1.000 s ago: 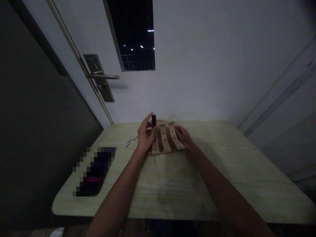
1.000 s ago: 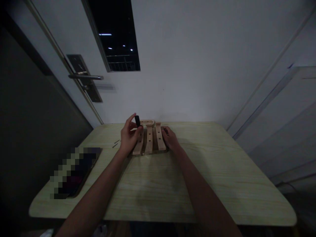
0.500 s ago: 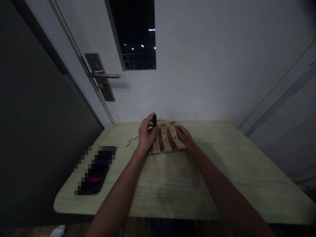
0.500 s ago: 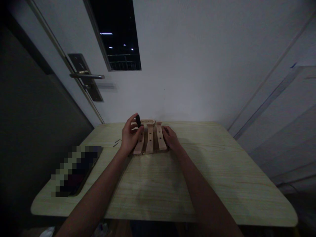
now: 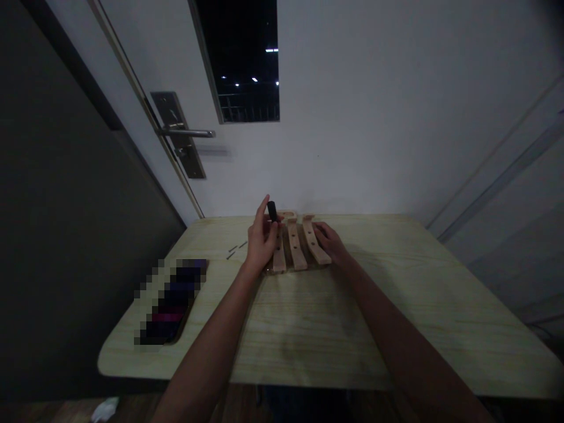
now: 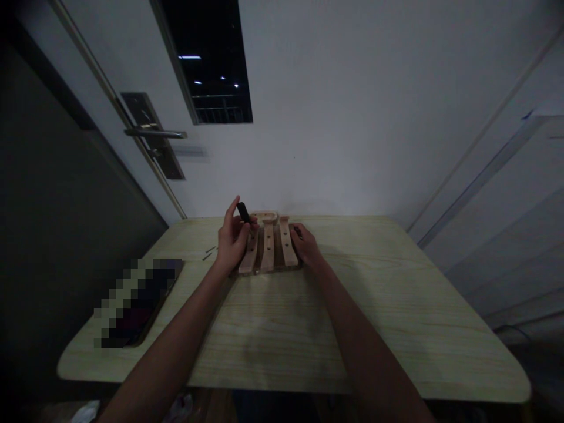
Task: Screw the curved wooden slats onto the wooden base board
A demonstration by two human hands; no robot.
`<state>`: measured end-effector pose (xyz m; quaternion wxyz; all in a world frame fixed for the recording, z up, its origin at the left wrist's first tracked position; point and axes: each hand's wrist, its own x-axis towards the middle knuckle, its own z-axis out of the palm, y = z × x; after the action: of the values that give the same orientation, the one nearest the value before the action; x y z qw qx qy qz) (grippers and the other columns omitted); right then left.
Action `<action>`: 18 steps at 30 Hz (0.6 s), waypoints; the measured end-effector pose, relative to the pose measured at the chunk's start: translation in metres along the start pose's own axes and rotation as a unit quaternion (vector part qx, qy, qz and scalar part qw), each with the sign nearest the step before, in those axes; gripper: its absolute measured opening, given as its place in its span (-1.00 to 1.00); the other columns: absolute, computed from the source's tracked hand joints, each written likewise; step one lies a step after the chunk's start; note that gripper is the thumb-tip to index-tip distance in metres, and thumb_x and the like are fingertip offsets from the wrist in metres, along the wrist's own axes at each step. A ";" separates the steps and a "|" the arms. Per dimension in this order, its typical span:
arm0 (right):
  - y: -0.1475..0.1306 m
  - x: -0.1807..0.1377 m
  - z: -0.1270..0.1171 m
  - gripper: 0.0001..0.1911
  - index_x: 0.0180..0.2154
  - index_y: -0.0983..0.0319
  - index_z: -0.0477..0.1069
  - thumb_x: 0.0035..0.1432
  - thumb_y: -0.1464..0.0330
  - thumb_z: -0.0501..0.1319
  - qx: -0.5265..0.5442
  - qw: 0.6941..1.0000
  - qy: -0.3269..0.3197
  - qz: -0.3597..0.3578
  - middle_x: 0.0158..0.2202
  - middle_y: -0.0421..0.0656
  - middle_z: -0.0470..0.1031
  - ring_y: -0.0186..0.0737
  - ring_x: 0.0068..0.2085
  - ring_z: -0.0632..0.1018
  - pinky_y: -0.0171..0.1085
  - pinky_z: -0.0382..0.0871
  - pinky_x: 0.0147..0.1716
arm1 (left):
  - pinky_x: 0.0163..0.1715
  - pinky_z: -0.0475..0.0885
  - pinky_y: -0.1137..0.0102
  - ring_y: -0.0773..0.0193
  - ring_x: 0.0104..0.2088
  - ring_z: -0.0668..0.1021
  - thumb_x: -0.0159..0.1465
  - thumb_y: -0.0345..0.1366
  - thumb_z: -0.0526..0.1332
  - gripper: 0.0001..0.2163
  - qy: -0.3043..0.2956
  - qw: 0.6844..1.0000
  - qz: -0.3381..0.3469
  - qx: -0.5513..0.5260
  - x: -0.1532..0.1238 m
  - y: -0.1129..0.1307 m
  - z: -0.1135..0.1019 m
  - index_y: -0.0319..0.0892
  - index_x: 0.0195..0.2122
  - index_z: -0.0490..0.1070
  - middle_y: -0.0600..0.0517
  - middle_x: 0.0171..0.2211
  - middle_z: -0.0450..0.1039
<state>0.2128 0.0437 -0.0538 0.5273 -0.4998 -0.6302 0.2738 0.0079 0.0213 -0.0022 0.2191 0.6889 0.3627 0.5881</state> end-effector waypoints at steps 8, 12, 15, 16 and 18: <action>-0.001 -0.001 -0.001 -0.68 -0.18 0.17 0.40 0.10 0.15 0.07 0.017 1.000 -0.009 0.007 -0.17 -0.08 0.52 -0.15 -0.12 0.48 -0.10 0.33 -0.04 | -0.20 0.50 0.31 0.30 -0.27 0.60 0.34 -0.26 0.07 -0.47 0.003 1.000 -0.002 -0.007 0.000 -0.001 0.000 0.01 0.31 -0.07 -0.04 -0.15 0.54; -0.001 0.000 -0.002 -0.68 -0.20 0.18 0.40 0.10 0.14 0.07 0.020 1.000 -0.007 0.007 -0.19 -0.08 0.51 -0.15 -0.16 0.48 -0.10 0.34 -0.06 | -0.24 0.51 0.33 0.30 -0.28 0.60 0.33 -0.26 0.07 -0.51 0.003 1.000 0.005 -0.002 0.000 0.002 0.000 -0.01 0.27 -0.02 -0.06 -0.13 0.53; 0.000 0.000 -0.002 -0.70 -0.21 0.16 0.40 0.11 0.15 0.07 0.023 1.000 -0.006 0.004 -0.19 -0.09 0.52 -0.16 -0.16 0.48 -0.11 0.34 -0.06 | -0.24 0.51 0.34 0.30 -0.27 0.60 0.33 -0.25 0.08 -0.52 0.004 1.000 0.008 0.001 0.000 0.003 0.000 -0.01 0.25 0.00 -0.05 -0.15 0.52; 0.001 0.000 -0.002 -0.70 -0.20 0.16 0.40 0.11 0.15 0.08 0.023 1.000 -0.006 0.003 -0.19 -0.09 0.52 -0.16 -0.15 0.48 -0.11 0.33 -0.06 | -0.23 0.51 0.34 0.30 -0.27 0.60 0.33 -0.26 0.08 -0.52 0.008 1.000 0.008 -0.003 0.000 0.003 0.000 -0.01 0.25 -0.01 -0.05 -0.15 0.52; 0.001 -0.001 -0.002 -0.70 -0.20 0.15 0.41 0.10 0.15 0.08 0.023 1.000 -0.007 0.004 -0.18 -0.09 0.52 -0.15 -0.14 0.48 -0.10 0.33 -0.05 | -0.22 0.51 0.34 0.31 -0.26 0.59 0.33 -0.26 0.09 -0.54 0.020 1.000 0.012 -0.016 0.000 0.003 0.000 -0.02 0.23 0.00 -0.05 -0.14 0.50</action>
<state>0.2146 0.0432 -0.0544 0.5327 -0.4883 -0.6255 0.2941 0.0086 0.0194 0.0005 0.2161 0.6776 0.3494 0.6100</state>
